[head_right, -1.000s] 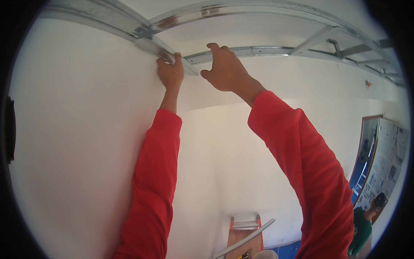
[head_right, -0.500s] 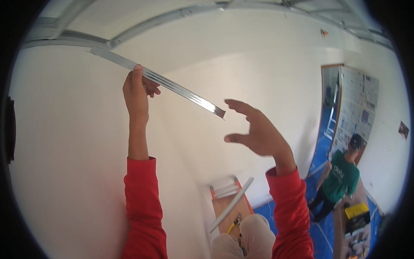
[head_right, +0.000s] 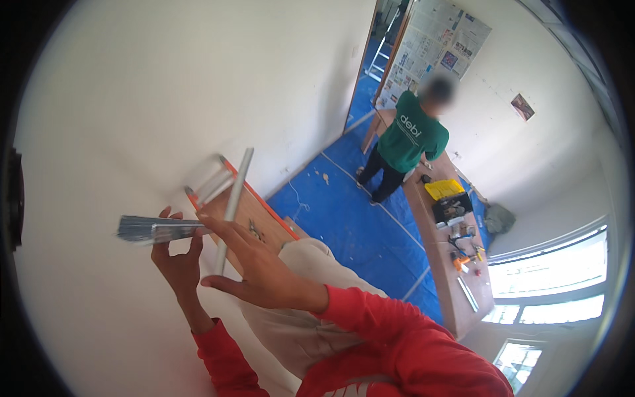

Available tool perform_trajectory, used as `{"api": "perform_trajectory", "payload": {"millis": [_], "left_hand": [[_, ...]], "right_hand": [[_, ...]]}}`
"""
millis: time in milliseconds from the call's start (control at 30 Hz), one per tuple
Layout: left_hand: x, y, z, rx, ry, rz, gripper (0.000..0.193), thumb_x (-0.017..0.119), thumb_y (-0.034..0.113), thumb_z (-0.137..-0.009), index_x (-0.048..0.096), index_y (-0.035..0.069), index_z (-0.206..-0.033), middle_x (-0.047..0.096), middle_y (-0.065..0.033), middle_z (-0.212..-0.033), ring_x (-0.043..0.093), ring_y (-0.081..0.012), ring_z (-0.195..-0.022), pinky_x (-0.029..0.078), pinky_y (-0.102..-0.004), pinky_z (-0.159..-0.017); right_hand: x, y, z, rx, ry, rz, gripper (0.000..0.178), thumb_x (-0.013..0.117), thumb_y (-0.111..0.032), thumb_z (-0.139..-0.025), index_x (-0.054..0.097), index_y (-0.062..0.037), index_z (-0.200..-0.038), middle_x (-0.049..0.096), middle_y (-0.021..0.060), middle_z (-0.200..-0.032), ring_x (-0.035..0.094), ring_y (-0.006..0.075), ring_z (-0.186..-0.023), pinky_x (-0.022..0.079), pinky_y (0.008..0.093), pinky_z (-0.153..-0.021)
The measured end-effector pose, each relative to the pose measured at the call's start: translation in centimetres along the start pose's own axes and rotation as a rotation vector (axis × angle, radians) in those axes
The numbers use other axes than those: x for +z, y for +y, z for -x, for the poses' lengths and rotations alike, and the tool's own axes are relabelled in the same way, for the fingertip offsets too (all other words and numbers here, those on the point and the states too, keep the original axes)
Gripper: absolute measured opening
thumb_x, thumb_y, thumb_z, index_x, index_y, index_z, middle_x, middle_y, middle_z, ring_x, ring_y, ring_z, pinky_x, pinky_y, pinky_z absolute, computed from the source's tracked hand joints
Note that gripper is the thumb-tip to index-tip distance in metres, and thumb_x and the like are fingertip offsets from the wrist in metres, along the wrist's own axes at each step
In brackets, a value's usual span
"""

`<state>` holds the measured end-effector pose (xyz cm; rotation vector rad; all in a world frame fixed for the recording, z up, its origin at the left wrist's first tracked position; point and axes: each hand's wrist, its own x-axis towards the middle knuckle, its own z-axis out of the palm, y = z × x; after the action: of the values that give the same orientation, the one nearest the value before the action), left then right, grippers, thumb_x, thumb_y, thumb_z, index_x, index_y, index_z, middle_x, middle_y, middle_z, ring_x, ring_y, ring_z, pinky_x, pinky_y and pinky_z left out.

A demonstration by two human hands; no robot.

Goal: The person cuts metal framing strips with tin snips, fits them into a ceiling grid, and secures them with a power drill. The person repeats this process for multiple sections along the ceiling.

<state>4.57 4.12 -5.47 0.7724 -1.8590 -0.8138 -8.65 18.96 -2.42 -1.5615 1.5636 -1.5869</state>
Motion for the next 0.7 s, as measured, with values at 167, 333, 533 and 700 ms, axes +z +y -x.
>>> {"api": "perform_trajectory", "payload": {"millis": [167,333,533,700], "left_hand": [[3.3,-6.4,5.4,-0.053,0.037,0.004,0.051,0.087,0.002,-0.073,0.068,0.004,-0.12,0.071,-0.0134,-0.122,0.069,-0.0324,-0.113,0.055,-0.0412,-0.098],[2.8,-10.9,6.2,0.116,-0.007,-0.282,0.055,0.085,0.003,-0.07,0.065,0.006,-0.12,0.067,-0.0135,-0.12,0.063,-0.038,-0.12,0.052,-0.0456,-0.102],[1.5,-13.6,8.2,-0.259,-0.039,-0.068,0.061,0.083,0.002,-0.069,0.064,0.005,-0.126,0.065,-0.0112,-0.107,0.066,-0.0298,-0.1,0.054,-0.0411,-0.088],[1.8,-17.3,11.2,-0.482,0.034,-0.001,0.06,0.082,0.003,-0.071,0.063,0.004,-0.129,0.067,-0.0119,-0.108,0.069,-0.0268,-0.097,0.055,-0.038,-0.086]], "right_hand": [[1.3,3.2,-0.6,0.095,-0.04,0.12,0.058,0.084,-0.01,-0.086,0.06,-0.0056,-0.139,0.067,0.0158,-0.131,0.067,0.0324,-0.118,0.055,0.0381,-0.095],[1.5,6.6,-2.2,0.228,-0.364,0.048,0.054,0.082,-0.005,-0.087,0.062,-0.0054,-0.137,0.069,0.0134,-0.129,0.069,0.0247,-0.116,0.056,0.0364,-0.094],[-0.7,13.1,-4.8,0.359,-0.481,-0.142,0.069,0.082,-0.001,-0.086,0.054,-0.0052,-0.148,0.068,0.0115,-0.131,0.065,0.0209,-0.121,0.052,0.0371,-0.105],[4.4,31.3,-2.9,1.009,-0.569,-0.061,0.066,0.078,-0.038,-0.093,0.058,-0.0007,-0.143,0.069,0.0174,-0.128,0.065,0.0266,-0.119,0.054,0.0405,-0.097]]}}
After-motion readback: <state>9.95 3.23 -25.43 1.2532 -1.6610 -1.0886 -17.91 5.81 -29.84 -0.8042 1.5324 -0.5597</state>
